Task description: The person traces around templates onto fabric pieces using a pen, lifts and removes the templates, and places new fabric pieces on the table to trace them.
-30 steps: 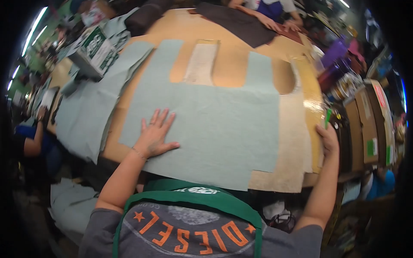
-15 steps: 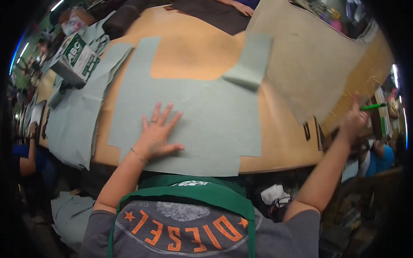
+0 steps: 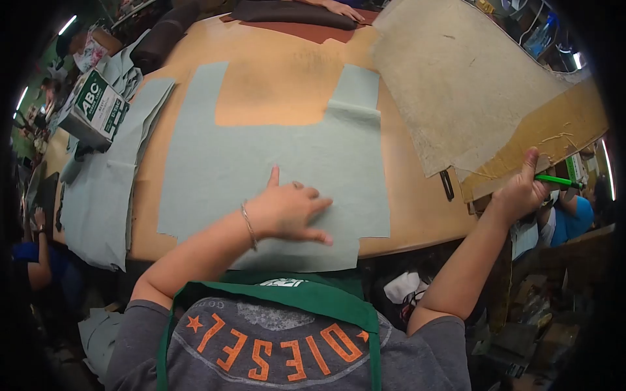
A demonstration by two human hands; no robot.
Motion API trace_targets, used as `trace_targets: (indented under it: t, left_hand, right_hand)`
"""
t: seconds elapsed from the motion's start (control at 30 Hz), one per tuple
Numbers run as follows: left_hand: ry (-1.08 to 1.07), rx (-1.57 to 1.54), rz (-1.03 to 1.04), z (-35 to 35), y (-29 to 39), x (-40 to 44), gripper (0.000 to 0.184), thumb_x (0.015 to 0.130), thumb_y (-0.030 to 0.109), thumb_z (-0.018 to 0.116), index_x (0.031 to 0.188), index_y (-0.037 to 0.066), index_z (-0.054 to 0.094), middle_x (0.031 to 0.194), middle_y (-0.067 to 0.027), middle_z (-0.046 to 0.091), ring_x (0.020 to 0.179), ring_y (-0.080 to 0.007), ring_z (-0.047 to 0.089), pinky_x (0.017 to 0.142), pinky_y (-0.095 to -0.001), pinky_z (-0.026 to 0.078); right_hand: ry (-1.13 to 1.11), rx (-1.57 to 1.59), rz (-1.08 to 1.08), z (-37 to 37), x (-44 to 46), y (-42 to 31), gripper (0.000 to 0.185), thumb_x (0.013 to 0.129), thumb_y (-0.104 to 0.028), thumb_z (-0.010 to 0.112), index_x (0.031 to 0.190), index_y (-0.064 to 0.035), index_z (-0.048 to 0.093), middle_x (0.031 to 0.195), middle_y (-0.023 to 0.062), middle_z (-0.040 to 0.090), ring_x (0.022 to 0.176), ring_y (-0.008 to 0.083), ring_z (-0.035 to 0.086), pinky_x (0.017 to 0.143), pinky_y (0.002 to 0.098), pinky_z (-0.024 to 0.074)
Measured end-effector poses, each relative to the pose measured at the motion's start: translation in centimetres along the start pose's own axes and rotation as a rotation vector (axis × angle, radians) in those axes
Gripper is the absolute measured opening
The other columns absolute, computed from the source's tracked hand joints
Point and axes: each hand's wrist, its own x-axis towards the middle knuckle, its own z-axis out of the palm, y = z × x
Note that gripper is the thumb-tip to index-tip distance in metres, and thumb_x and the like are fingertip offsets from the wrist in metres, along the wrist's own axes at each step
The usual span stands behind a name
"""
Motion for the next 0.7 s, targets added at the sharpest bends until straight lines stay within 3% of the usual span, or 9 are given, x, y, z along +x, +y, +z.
trace_targets:
  t: [0.13, 0.2, 0.4, 0.53, 0.63, 0.7]
  left_hand:
    - [0.517, -0.226, -0.023, -3.4, -4.1, 6.9, 0.054, 0.086, 0.053, 0.028, 0.113, 0.011, 0.051, 0.118, -0.0122, 0.046, 0.118, -0.0312, 0.036, 0.092, -0.0656, 0.017]
    - [0.595, -0.252, -0.136, -5.1, -5.5, 11.3, 0.048, 0.088, 0.047, 0.027, 0.116, 0.017, 0.05, 0.127, -0.0112, 0.039, 0.124, -0.032, 0.027, 0.094, -0.0647, 0.015]
    - [0.238, -0.113, -0.48, -5.7, -7.6, 18.2, 0.048, 0.086, 0.053, 0.024, 0.125, 0.031, 0.043, 0.142, -0.0077, 0.013, 0.132, -0.03, -0.002, 0.097, -0.0632, 0.005]
    - [0.485, -0.107, -0.694, -4.4, -8.4, 20.4, 0.064, 0.082, 0.062, 0.027, 0.134, 0.024, 0.028, 0.144, -0.0082, 0.005, 0.132, -0.0314, -0.003, 0.095, -0.065, 0.004]
    - [0.724, -0.093, -0.499, -3.9, -8.4, 18.6, 0.073, 0.079, 0.065, 0.03, 0.136, 0.02, 0.022, 0.144, -0.0085, 0.002, 0.131, -0.0321, -0.003, 0.095, -0.0654, 0.007]
    - [0.576, -0.015, -0.395, -2.8, -6.8, 13.6, 0.074, 0.078, 0.066, 0.032, 0.136, 0.021, 0.022, 0.144, -0.0094, 0.001, 0.131, -0.0327, -0.003, 0.095, -0.0649, 0.009]
  right_hand:
    - [-0.045, 0.139, 0.028, -1.3, 0.0, -1.5, 0.027, 0.076, -0.005, 0.065, 0.1, -0.0018, 0.054, 0.103, 0.0066, 0.058, 0.09, 0.0142, 0.053, 0.084, 0.0275, 0.0383]
    - [-0.089, 0.166, 0.049, -2.1, -0.3, -2.4, 0.03, 0.078, -0.005, 0.062, 0.105, -0.0005, 0.051, 0.109, 0.0081, 0.054, 0.098, 0.016, 0.05, 0.087, 0.0293, 0.0365]
    - [-0.121, 0.09, -0.021, -4.8, -0.3, -4.3, 0.034, 0.08, -0.007, 0.059, 0.11, 0.0003, 0.047, 0.114, 0.0091, 0.051, 0.103, 0.0178, 0.047, 0.092, 0.0316, 0.0331]
    - [-0.038, 0.082, -0.01, -5.3, -1.1, -4.4, 0.032, 0.08, -0.008, 0.06, 0.108, 0.0004, 0.049, 0.113, 0.0091, 0.051, 0.103, 0.0185, 0.047, 0.092, 0.0319, 0.0331]
    - [-0.001, 0.042, 0.001, -5.6, -1.9, -4.1, 0.033, 0.079, -0.011, 0.061, 0.107, 0.0011, 0.049, 0.113, 0.0096, 0.051, 0.103, 0.0193, 0.047, 0.091, 0.0328, 0.0339]
    - [0.041, 0.037, 0.024, -6.0, -2.3, -3.7, 0.039, 0.079, -0.015, 0.062, 0.11, 0.003, 0.048, 0.114, 0.0101, 0.051, 0.103, 0.0196, 0.048, 0.09, 0.0331, 0.0354]
